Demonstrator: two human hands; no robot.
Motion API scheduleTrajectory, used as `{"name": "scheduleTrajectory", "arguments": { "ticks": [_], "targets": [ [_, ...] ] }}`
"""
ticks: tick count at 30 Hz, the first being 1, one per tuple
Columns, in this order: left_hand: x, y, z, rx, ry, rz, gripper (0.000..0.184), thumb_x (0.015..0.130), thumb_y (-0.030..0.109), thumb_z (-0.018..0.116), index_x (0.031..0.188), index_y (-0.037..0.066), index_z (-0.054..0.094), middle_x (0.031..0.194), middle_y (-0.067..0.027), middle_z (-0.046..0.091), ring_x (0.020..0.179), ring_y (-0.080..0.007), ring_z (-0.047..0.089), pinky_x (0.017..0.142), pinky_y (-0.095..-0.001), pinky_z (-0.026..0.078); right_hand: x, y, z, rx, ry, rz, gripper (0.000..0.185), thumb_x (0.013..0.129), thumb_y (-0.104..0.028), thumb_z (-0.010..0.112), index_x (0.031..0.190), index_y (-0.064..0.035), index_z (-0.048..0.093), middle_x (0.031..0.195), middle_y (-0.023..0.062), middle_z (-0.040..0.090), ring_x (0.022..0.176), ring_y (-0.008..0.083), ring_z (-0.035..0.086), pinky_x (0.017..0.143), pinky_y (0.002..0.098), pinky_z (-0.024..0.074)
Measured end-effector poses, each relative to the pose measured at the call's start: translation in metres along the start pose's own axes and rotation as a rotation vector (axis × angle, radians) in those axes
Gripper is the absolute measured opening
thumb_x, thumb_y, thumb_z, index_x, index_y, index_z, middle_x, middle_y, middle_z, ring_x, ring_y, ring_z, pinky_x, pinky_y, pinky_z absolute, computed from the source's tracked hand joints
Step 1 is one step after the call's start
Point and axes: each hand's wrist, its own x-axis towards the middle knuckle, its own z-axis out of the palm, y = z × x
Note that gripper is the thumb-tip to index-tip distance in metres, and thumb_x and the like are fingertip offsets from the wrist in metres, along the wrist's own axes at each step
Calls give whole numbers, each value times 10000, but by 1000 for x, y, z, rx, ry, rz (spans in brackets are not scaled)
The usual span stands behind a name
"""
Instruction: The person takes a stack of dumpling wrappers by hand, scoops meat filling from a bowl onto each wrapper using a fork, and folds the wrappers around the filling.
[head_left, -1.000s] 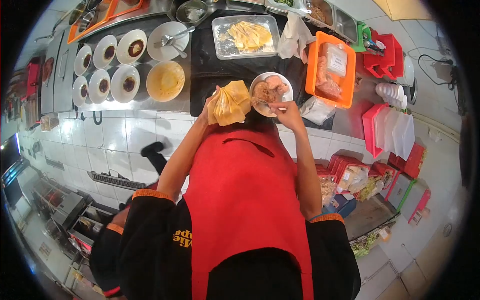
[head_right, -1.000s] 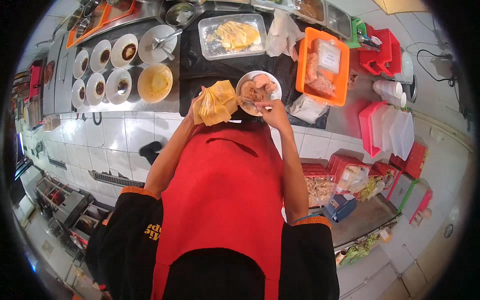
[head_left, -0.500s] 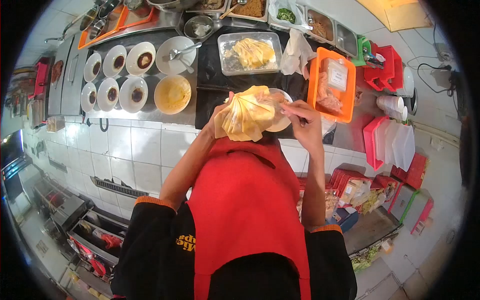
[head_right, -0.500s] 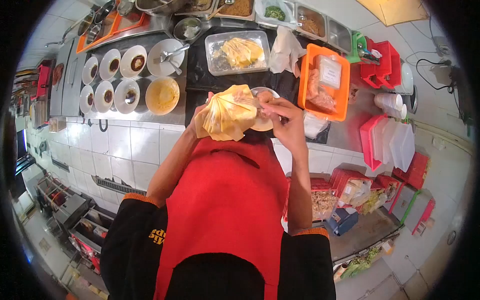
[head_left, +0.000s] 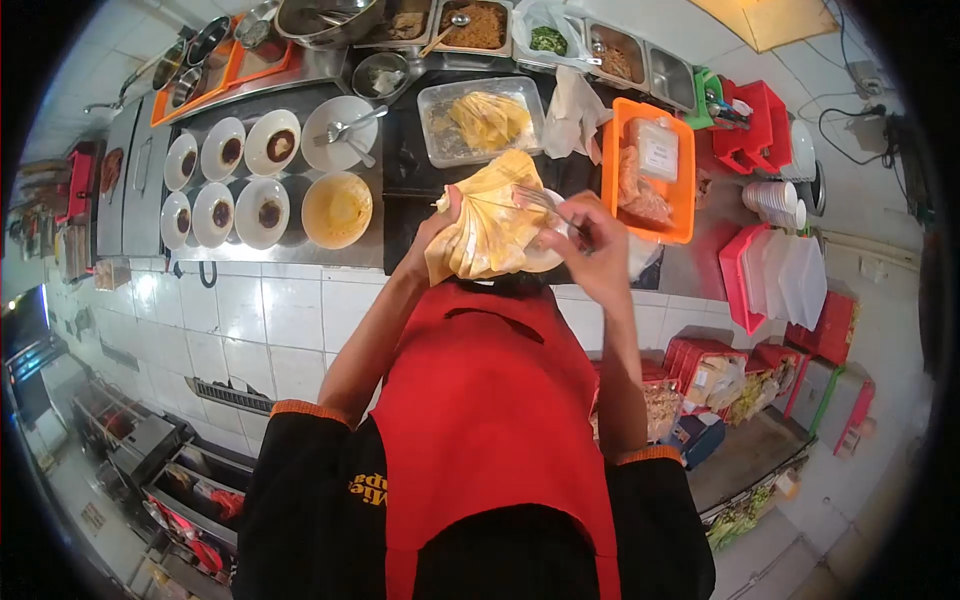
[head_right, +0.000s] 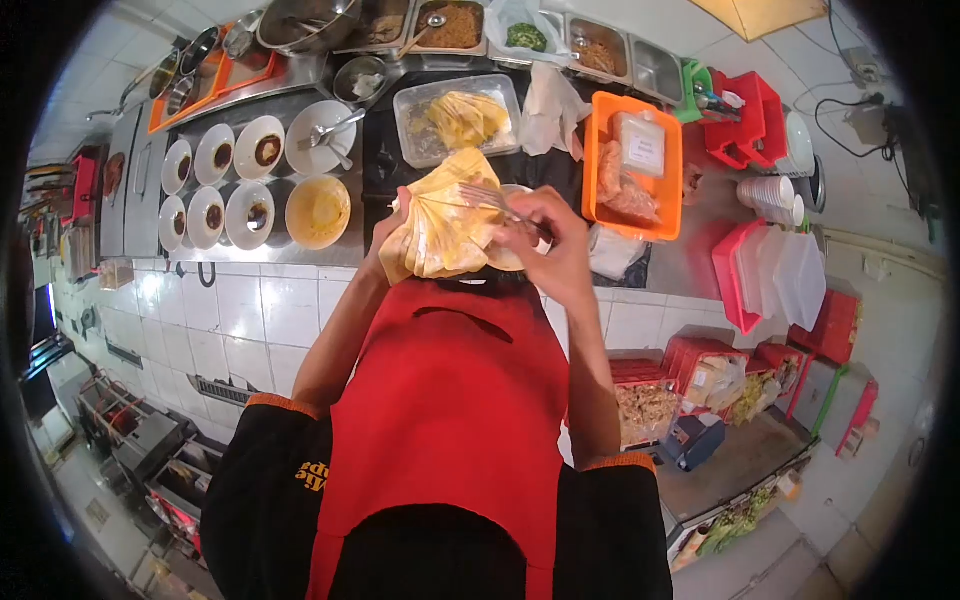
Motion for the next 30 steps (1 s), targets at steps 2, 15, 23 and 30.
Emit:
{"name": "scheduleTrajectory", "arguments": {
  "ticks": [2,15,23,30],
  "targets": [
    [2,-5,4,15,-29,-18,723,1024,580,391,1489,27,359,1403,-164,554,1248,-274,603,1059,-422,500,-2,1,5,-120,-6,20,207,820,-8,799,994,-20,686,957,22,636,698,44,485,613,194,382],
    [0,-5,-14,-69,-120,48,716,1034,571,381,1458,-5,413,1375,-167,580,1228,-255,613,1053,-403,501,-12,-60,-30,-23,-160,3,333,880,105,647,1161,-52,734,884,71,695,729,124,591,656,239,454],
    [-13,2,11,-40,-70,55,692,1052,542,373,1470,-9,395,1380,-145,578,1222,-262,614,1050,-398,499,11,-61,-43,-280,-197,121,321,892,143,588,1112,-24,752,878,65,673,757,106,591,662,230,450],
    [-5,6,19,-501,-280,63,730,1034,592,347,1504,35,362,1450,-200,508,1298,-345,554,1064,-496,481,5,-35,-12,-148,-36,-132,395,789,206,596,1005,-66,785,891,82,668,744,144,618,676,243,479]
  ]
}}
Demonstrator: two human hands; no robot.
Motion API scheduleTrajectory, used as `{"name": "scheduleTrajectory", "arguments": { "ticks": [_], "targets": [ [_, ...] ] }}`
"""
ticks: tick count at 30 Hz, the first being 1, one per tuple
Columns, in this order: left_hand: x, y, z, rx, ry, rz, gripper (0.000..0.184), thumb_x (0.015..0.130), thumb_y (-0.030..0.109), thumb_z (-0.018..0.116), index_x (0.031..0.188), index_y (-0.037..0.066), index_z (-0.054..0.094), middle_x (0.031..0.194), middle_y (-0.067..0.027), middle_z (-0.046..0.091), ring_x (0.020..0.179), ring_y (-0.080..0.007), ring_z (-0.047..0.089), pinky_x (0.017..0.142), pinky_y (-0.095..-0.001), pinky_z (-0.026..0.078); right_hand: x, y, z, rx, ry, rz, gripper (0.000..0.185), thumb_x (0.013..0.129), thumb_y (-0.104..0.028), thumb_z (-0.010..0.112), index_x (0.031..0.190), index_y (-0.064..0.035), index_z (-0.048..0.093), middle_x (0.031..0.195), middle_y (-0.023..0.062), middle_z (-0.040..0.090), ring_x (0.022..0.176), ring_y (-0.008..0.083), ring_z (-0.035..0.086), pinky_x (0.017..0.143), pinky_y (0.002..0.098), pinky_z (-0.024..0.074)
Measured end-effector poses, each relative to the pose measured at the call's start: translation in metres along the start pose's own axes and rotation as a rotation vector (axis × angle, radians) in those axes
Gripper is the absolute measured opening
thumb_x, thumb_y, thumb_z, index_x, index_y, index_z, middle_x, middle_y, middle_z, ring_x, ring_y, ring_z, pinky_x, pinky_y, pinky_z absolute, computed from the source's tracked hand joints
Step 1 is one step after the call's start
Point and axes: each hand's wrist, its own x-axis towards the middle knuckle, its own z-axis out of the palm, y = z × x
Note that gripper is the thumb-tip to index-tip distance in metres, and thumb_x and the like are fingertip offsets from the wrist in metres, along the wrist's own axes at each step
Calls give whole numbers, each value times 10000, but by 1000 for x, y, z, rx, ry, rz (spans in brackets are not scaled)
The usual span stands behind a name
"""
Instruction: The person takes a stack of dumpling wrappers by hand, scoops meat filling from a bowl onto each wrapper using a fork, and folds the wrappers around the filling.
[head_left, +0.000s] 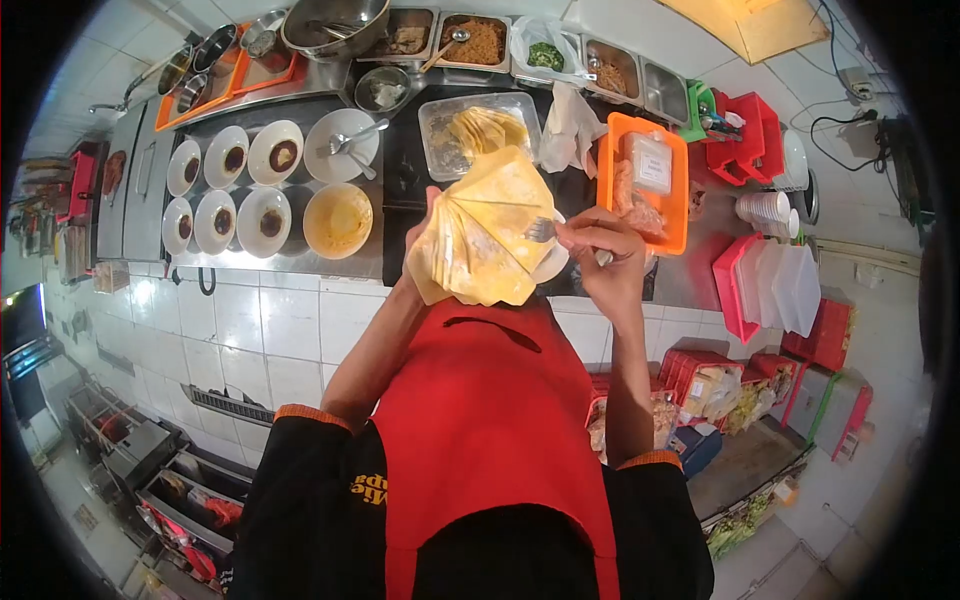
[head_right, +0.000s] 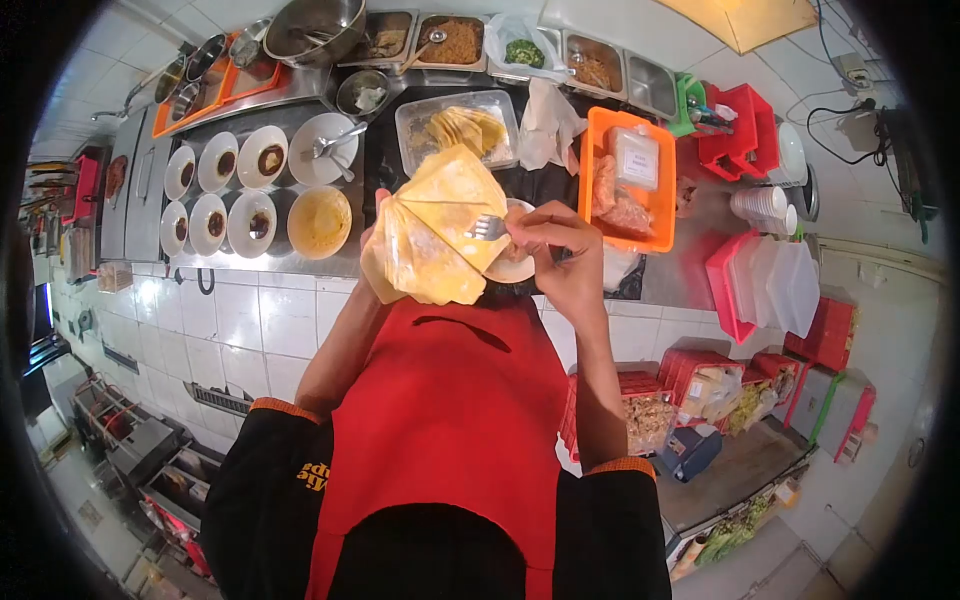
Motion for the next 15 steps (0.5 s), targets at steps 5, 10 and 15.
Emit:
{"name": "scheduleTrajectory", "arguments": {
  "ticks": [5,10,15],
  "targets": [
    [-3,11,-8,56,14,51,746,1029,601,350,1504,25,357,1444,-192,514,1301,-350,548,1072,-494,474,4,3,-31,7,-36,58,306,842,153,631,1019,-51,775,908,60,673,722,98,582,630,216,430],
    [-1,-7,2,527,286,-11,738,1030,598,345,1486,19,374,1415,-182,539,1262,-291,586,1049,-450,499,20,-19,-5,137,-132,127,209,821,-34,803,1001,-10,700,898,3,618,771,41,538,600,198,376],
    [3,-5,-18,355,251,-33,728,1022,611,345,1462,35,413,1355,-160,589,1202,-283,627,1016,-435,523,17,-19,25,-389,-71,-19,228,726,-80,825,895,-52,675,924,105,636,820,300,664,714,361,535]
  ]
}}
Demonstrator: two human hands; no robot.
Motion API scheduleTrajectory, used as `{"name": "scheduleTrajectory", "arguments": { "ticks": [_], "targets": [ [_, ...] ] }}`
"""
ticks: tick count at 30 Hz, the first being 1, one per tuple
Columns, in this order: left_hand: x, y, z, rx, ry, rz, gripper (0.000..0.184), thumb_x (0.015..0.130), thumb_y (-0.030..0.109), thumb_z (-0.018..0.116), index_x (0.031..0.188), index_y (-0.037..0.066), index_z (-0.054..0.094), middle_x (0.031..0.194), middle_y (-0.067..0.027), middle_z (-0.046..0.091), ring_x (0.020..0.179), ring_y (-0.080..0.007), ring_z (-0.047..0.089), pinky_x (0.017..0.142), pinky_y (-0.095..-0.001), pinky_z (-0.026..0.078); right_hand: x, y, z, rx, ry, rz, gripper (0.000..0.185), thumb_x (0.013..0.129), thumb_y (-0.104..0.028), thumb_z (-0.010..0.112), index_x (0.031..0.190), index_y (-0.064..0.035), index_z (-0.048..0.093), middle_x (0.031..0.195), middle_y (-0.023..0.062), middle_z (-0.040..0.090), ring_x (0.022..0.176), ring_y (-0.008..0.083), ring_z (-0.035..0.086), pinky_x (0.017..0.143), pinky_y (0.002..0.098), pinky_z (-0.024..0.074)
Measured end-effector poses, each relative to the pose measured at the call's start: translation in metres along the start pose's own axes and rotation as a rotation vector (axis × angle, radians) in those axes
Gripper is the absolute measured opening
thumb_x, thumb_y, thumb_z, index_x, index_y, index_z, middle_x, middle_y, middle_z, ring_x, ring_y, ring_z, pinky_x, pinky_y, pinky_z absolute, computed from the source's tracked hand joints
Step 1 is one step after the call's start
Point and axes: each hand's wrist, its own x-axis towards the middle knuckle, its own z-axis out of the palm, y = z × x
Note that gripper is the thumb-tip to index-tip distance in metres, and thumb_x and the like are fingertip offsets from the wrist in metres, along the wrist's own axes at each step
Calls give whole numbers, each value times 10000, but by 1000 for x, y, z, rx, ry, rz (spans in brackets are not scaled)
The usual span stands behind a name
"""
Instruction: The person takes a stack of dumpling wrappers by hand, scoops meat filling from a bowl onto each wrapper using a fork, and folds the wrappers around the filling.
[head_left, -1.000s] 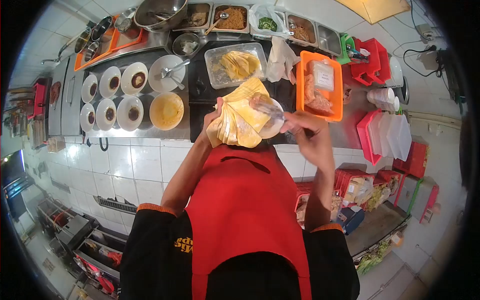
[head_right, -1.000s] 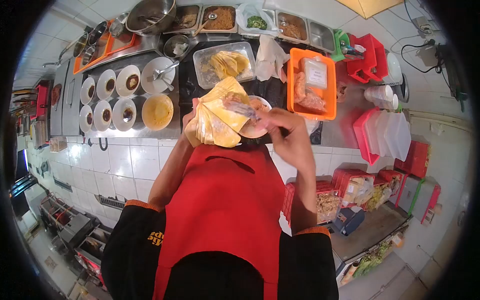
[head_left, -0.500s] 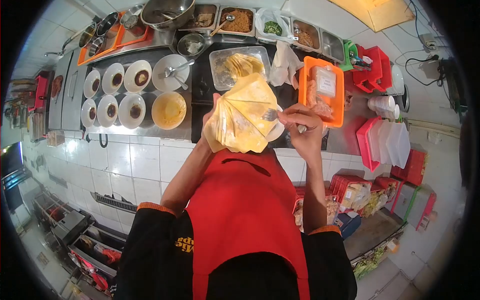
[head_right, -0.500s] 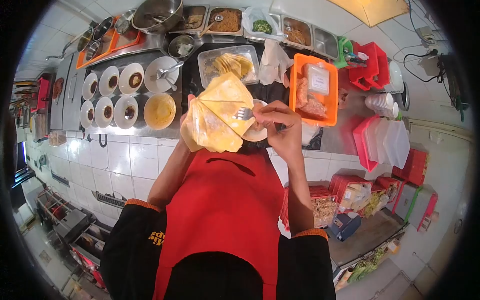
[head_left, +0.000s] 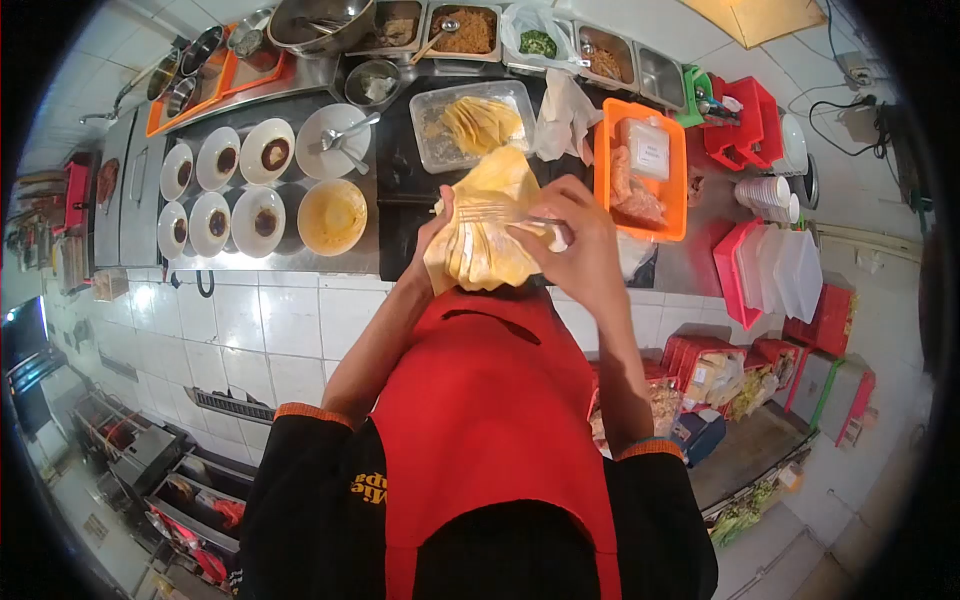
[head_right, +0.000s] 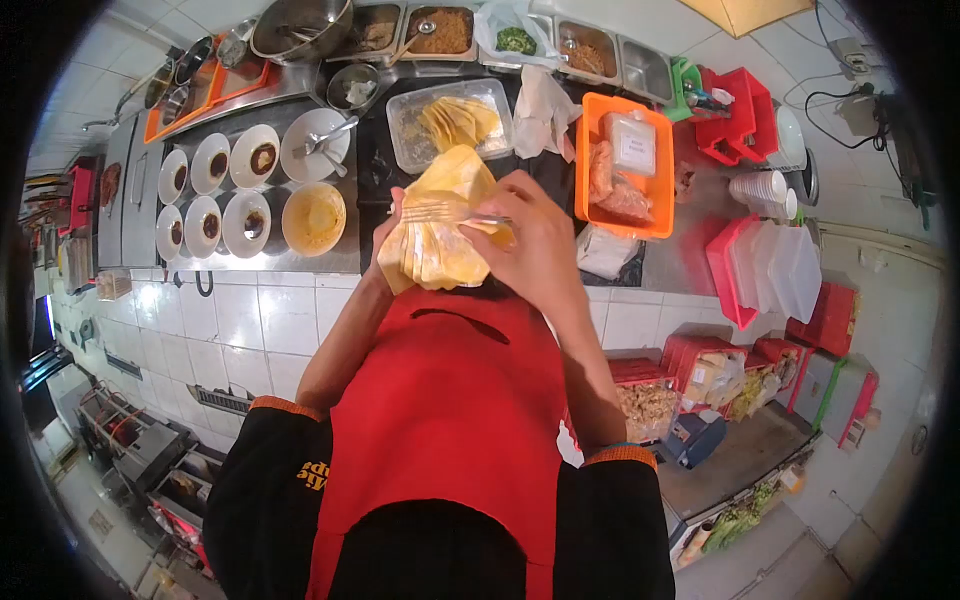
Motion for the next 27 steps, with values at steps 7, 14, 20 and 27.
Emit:
{"name": "scheduleTrajectory", "arguments": {
  "ticks": [7,14,20,27],
  "targets": [
    [10,0,-21,-207,-74,43,703,1028,603,344,1465,57,421,1368,-155,579,1206,-293,622,1013,-446,520,-23,5,44,60,222,-65,275,721,-1,793,980,-85,752,1104,83,700,852,233,691,667,299,540],
    [4,-2,-20,-48,-12,-2,722,1026,602,350,1435,11,419,1315,-169,601,1182,-286,635,1013,-437,522,-12,25,36,122,135,51,247,763,-53,816,1003,-52,758,1001,78,647,790,176,639,586,274,485],
    [8,-3,-30,-46,-25,-14,726,1017,617,366,1427,21,434,1301,-158,615,1154,-268,653,984,-424,540,-11,28,38,51,79,-27,206,768,-56,791,967,-55,739,978,75,677,774,244,673,655,333,531],
    [20,-3,-54,-235,-141,34,696,1034,597,358,1429,36,473,1339,-170,605,1179,-284,639,1004,-442,527,-37,-15,56,-24,-17,52,356,747,-23,761,1095,-96,744,1043,87,715,881,299,697,777,372,567]
  ]
}}
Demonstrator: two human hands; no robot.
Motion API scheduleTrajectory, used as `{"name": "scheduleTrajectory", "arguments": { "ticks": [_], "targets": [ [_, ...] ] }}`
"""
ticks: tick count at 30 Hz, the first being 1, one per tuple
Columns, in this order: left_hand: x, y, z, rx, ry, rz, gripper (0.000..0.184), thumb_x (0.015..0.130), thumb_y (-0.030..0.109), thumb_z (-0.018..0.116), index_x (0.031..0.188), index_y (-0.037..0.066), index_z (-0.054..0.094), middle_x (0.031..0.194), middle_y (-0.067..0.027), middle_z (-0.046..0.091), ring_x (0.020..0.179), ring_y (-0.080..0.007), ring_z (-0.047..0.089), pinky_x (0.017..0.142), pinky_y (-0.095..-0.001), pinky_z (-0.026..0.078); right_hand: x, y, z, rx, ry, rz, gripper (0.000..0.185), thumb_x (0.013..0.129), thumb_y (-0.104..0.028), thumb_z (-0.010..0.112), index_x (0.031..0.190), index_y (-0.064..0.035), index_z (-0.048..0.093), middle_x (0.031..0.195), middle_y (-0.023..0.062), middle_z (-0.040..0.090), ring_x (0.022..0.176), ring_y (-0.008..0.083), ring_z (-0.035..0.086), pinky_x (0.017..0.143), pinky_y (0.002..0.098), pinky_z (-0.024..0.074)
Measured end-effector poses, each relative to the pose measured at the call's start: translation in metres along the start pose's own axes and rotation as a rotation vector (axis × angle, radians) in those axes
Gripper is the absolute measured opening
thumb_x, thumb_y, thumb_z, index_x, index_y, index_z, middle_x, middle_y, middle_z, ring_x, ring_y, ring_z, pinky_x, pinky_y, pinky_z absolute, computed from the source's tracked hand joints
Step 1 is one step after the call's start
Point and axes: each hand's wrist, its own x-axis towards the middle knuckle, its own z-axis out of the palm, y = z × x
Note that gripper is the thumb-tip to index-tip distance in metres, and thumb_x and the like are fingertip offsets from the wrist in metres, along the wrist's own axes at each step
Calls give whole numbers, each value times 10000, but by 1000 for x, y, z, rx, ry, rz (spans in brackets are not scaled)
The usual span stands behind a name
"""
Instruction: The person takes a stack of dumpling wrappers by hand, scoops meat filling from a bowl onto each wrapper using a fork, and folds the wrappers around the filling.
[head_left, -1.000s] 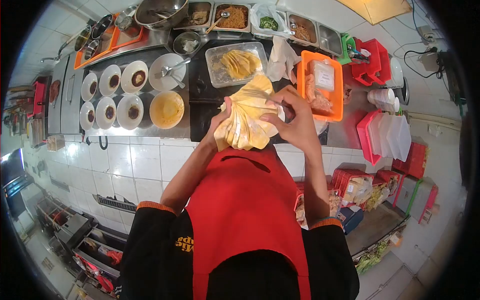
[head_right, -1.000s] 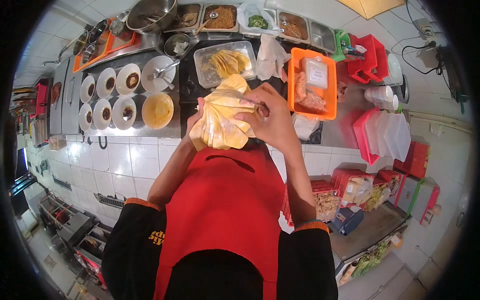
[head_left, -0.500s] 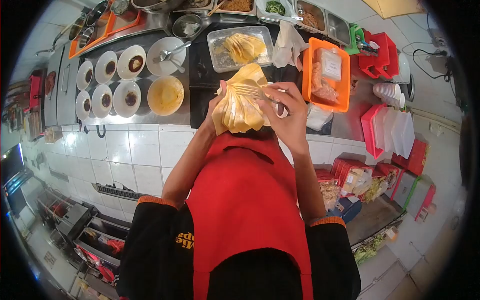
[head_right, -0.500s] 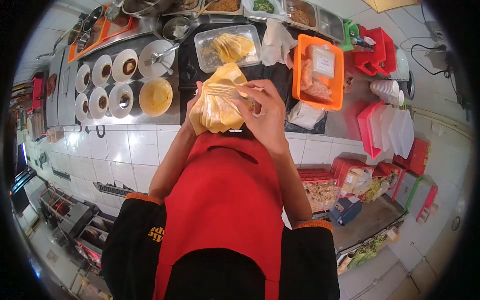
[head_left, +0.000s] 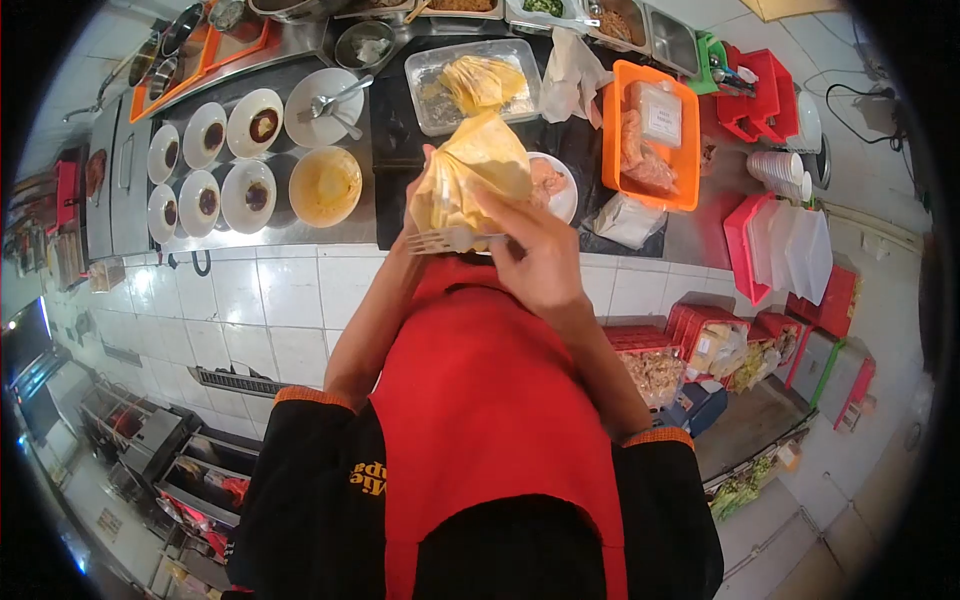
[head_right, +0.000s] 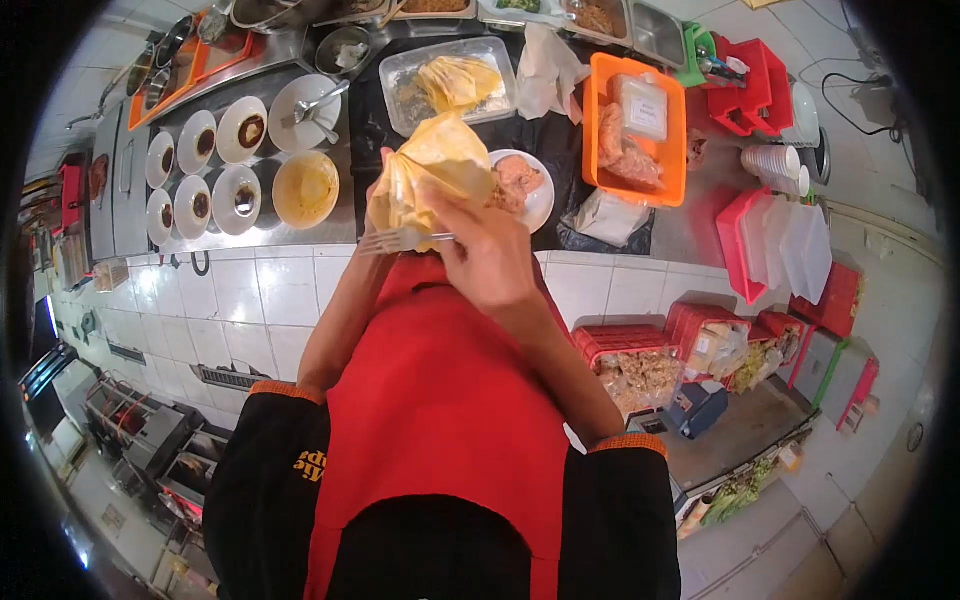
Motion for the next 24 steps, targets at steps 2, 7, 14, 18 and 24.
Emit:
{"name": "scheduleTrajectory", "arguments": {
  "ticks": [2,7,14,18,24],
  "targets": [
    [-2,1,-22,-69,-78,10,749,1026,612,368,1486,22,406,1423,-196,540,1247,-337,590,1057,-478,483,-5,-2,1,110,-1,-31,364,796,5,729,1145,-98,741,1115,101,719,946,291,702,821,355,568],
    [-16,8,-43,-79,7,-17,980,934,686,464,1593,31,155,1632,-245,195,1491,-428,247,1213,-568,241,-21,65,-41,378,-234,360,332,945,46,582,1219,-80,721,1077,101,714,939,148,643,763,279,515],
    [-54,3,-165,-86,248,-112,746,995,586,465,1452,1,397,1422,-223,475,1282,-393,498,1082,-538,412,-61,198,5,-416,-92,560,225,830,-85,652,1006,-113,789,926,171,720,898,375,690,770,480,535],
    [-58,-9,-175,-77,322,-177,655,1025,535,469,1382,-13,508,1316,-197,616,1183,-353,626,1029,-497,500,-61,177,3,-362,-181,569,221,835,-95,635,987,-127,792,947,169,720,920,385,689,789,485,541],
    [-55,-19,-187,-105,262,-234,722,1016,574,439,1468,11,439,1427,-212,540,1288,-382,557,1098,-522,437,-61,172,8,-464,-257,600,225,847,-90,630,1005,-139,782,923,130,714,899,363,686,772,469,527]
  ]
}}
